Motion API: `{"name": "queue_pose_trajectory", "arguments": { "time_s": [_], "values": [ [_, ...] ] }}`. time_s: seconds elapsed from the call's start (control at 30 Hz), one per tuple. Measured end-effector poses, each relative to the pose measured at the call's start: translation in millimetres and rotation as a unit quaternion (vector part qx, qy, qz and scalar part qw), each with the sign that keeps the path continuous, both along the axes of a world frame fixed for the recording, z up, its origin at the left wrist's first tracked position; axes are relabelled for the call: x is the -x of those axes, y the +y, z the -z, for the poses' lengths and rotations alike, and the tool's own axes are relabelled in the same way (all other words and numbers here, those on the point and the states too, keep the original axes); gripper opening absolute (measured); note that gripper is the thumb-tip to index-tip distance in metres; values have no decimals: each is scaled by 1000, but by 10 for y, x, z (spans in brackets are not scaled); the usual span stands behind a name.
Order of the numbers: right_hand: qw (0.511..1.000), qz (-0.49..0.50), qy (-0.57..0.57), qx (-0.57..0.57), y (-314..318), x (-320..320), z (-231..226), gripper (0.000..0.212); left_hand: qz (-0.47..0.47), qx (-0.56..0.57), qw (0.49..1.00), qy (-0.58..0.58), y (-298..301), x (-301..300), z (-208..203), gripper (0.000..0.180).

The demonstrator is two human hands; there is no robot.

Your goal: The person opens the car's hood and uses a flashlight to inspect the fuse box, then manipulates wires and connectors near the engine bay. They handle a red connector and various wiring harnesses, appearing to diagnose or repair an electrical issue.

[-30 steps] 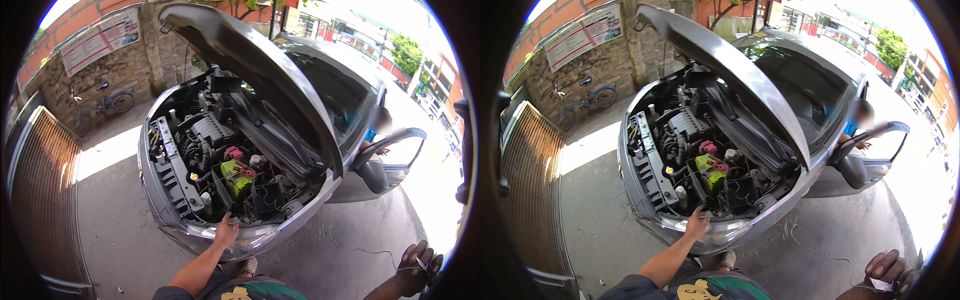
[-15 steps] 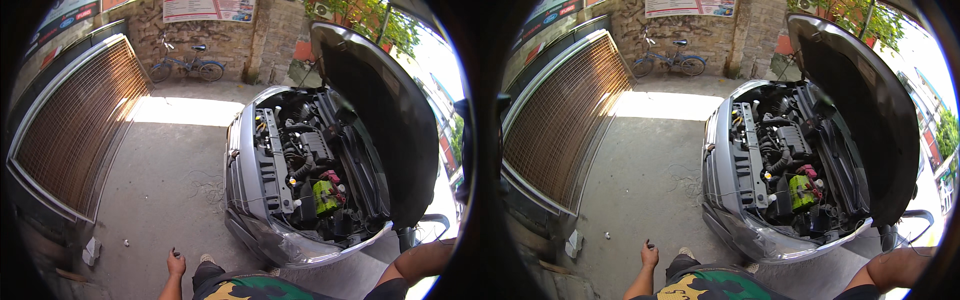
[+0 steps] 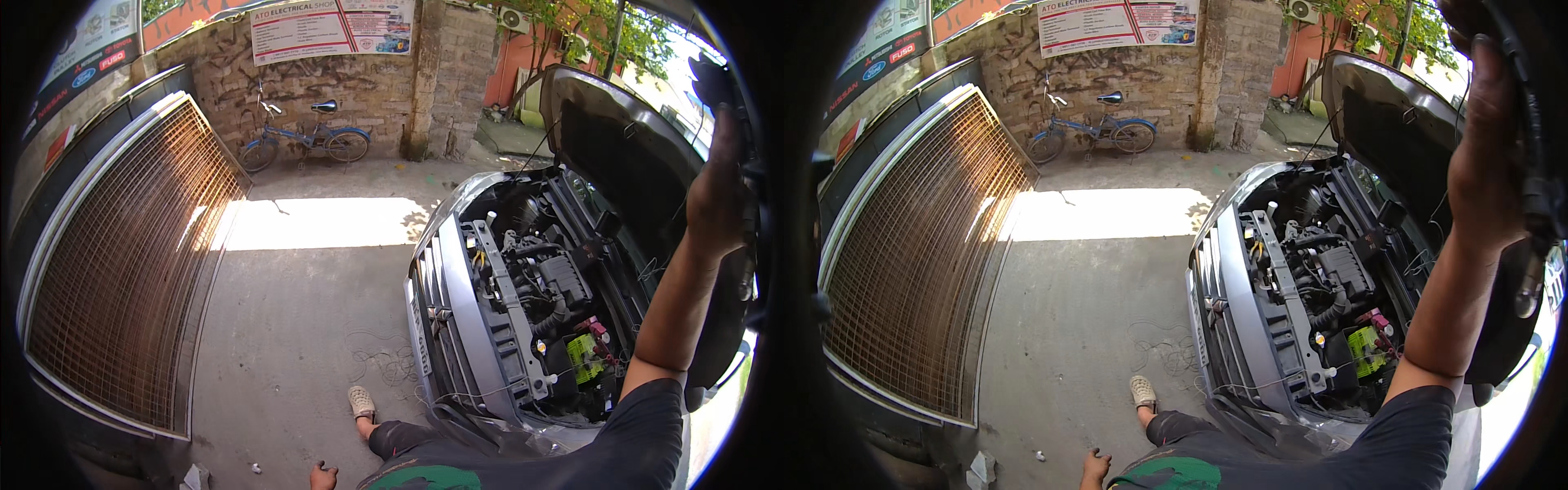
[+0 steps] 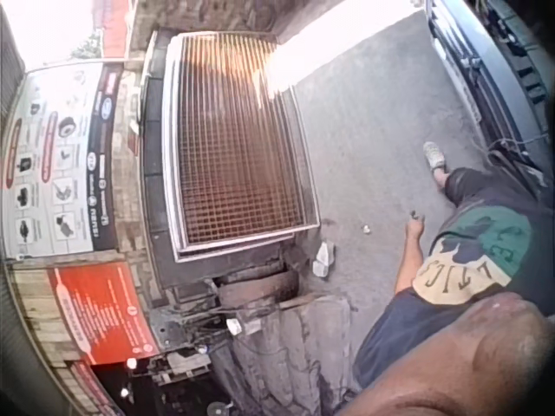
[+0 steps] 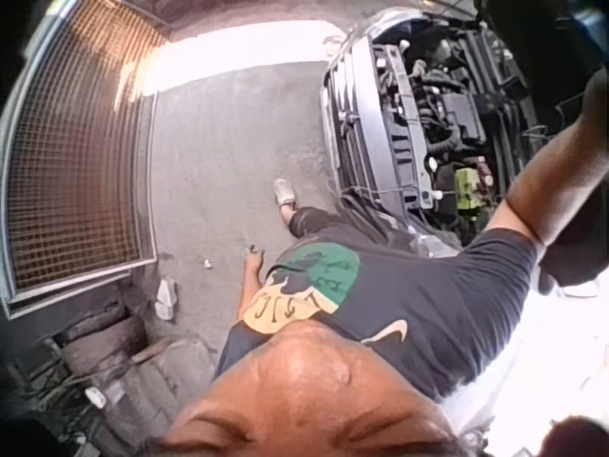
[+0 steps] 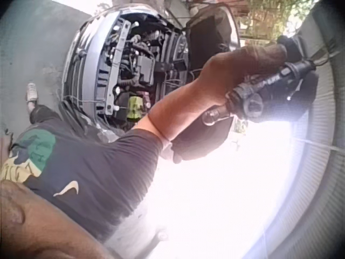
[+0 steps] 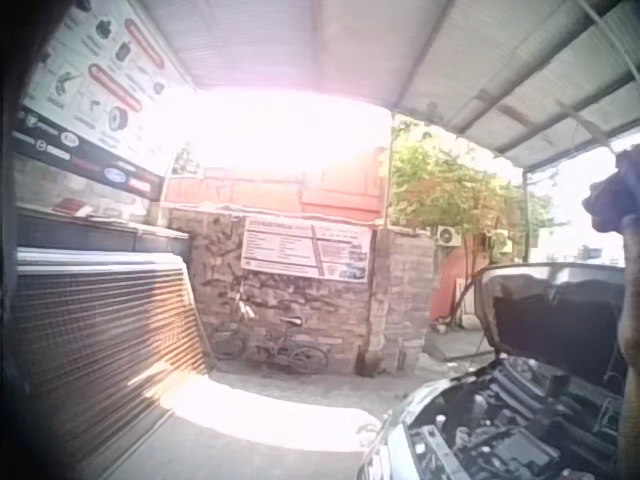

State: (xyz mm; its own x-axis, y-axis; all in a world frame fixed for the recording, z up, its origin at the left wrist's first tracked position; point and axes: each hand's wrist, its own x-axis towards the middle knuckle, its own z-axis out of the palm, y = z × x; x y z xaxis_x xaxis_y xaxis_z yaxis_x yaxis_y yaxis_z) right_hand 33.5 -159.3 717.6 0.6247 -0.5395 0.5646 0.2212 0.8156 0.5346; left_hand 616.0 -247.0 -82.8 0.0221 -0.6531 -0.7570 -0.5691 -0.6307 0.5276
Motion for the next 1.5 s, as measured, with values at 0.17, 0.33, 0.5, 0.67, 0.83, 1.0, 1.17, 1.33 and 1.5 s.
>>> {"name": "queue_pose_trajectory", "arguments": {
  "time_s": [0.17, 0.33, 0.5, 0.67, 0.83, 1.0, 1.17, 1.33, 1.5],
  "values": [
    [690, -618, -349, -141, -2022, 190, 714, 44, 189, -27, 969, -157, -1215, -457, -194, 69],
    [591, -607, -513, -138, -3179, 141, 1280, 56, 230, -13, 961, -151, -3101, 21, -484, 68],
    [439, -558, -699, -90, -3894, 178, 2482, 56, 342, 11, 927, -153, -4988, 963, -569, 67],
    [463, -386, -797, -42, -4439, 359, 3464, 77, 479, 51, 855, -191, -6799, 1492, -598, 67],
    [393, -335, -855, 48, -4794, 526, 3741, 89, 479, 207, 852, -43, -8654, 3366, -914, 65],
    [356, -298, -884, 48, -5137, 947, 3738, 97, 547, 104, 730, 395, -7791, 6646, -2980, 61],
    [294, -240, -925, 15, -5254, 1821, 4195, 106, 581, -208, 608, 499, -6728, 8135, -3181, 64],
    [180, -140, -973, 44, -5029, 2599, 4510, 93, 600, -254, 646, 398, -6312, 9036, -2871, 36],
    [141, -207, -943, 218, -5023, 3041, 5076, 63, 514, -406, 687, 316, -5997, 9454, -2443, 58]
  ]
}}
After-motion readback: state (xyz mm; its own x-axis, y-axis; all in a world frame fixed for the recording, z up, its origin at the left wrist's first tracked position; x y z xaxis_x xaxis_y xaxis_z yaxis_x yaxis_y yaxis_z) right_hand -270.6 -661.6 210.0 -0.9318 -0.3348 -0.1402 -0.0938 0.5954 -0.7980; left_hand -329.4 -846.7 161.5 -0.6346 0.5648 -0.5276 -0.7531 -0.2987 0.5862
